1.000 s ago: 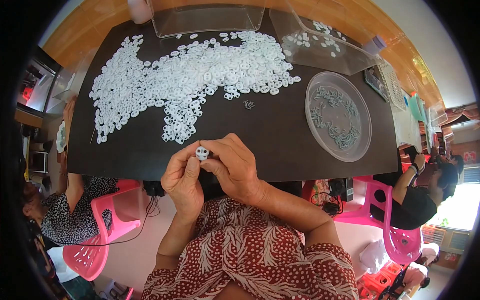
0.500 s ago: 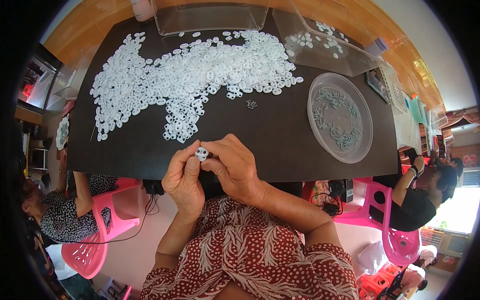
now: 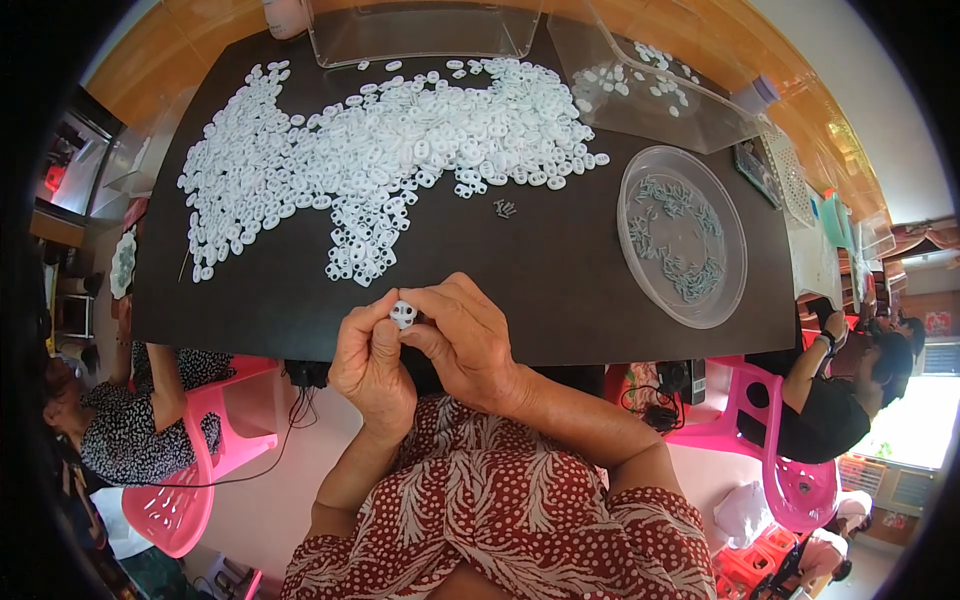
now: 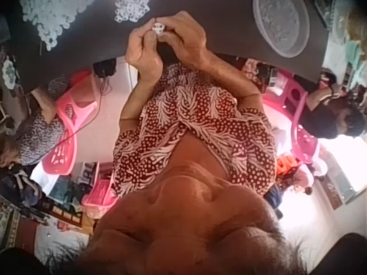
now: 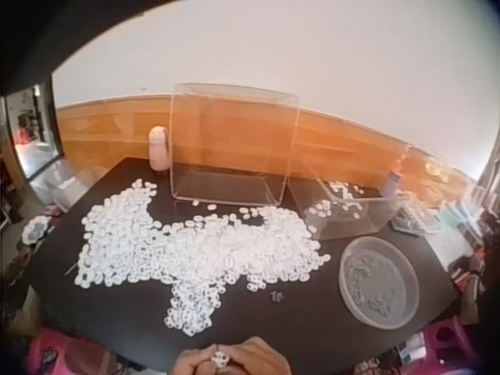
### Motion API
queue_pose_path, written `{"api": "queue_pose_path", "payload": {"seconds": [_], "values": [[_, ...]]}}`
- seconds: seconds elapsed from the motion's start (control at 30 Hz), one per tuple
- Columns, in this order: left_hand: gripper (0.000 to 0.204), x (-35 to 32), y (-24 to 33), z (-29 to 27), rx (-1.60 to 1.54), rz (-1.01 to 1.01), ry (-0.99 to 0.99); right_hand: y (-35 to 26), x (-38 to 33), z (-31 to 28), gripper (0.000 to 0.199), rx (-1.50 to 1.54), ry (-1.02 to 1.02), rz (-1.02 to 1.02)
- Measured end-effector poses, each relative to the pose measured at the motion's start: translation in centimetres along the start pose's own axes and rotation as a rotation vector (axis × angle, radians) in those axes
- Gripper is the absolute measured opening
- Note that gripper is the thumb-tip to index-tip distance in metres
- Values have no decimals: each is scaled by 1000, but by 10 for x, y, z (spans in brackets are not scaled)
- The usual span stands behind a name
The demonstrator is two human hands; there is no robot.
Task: Assembling small white plastic components by hand at a table.
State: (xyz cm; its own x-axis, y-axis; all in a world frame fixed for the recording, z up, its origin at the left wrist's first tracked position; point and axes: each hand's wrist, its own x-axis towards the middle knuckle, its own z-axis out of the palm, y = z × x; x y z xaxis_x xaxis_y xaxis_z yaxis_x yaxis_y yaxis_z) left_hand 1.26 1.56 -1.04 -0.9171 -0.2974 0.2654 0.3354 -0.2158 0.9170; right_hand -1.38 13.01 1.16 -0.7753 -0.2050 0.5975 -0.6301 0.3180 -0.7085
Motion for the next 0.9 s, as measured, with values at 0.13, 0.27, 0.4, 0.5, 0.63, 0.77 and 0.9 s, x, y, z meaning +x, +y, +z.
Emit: {"api": "queue_pose_path", "payload": {"seconds": [0.13, 0.27, 0.4, 0.5, 0.63, 0.77, 0.9], "values": [[19, -1, -1, 1, 17, 24, 0, 3, -1, 1, 34, -23, 14, -41], [19, 0, -2, 0, 51, 44, -12, 4, -1, 1, 32, -51, 25, -95], [19, 0, -2, 0, 43, 63, -11, 4, -4, 3, 31, -44, 41, -95], [19, -1, -1, 2, 63, 68, -4, 5, -5, 4, 32, -60, 51, -106], [19, -1, -2, 3, 105, 126, 7, 6, -6, 6, 32, -85, 70, -161], [15, -2, -3, 1, 147, 145, 16, 6, -6, 7, 31, -114, 80, -181], [14, -1, -5, 3, 160, 159, 26, 7, -7, 8, 31, -120, 83, -171]]}}
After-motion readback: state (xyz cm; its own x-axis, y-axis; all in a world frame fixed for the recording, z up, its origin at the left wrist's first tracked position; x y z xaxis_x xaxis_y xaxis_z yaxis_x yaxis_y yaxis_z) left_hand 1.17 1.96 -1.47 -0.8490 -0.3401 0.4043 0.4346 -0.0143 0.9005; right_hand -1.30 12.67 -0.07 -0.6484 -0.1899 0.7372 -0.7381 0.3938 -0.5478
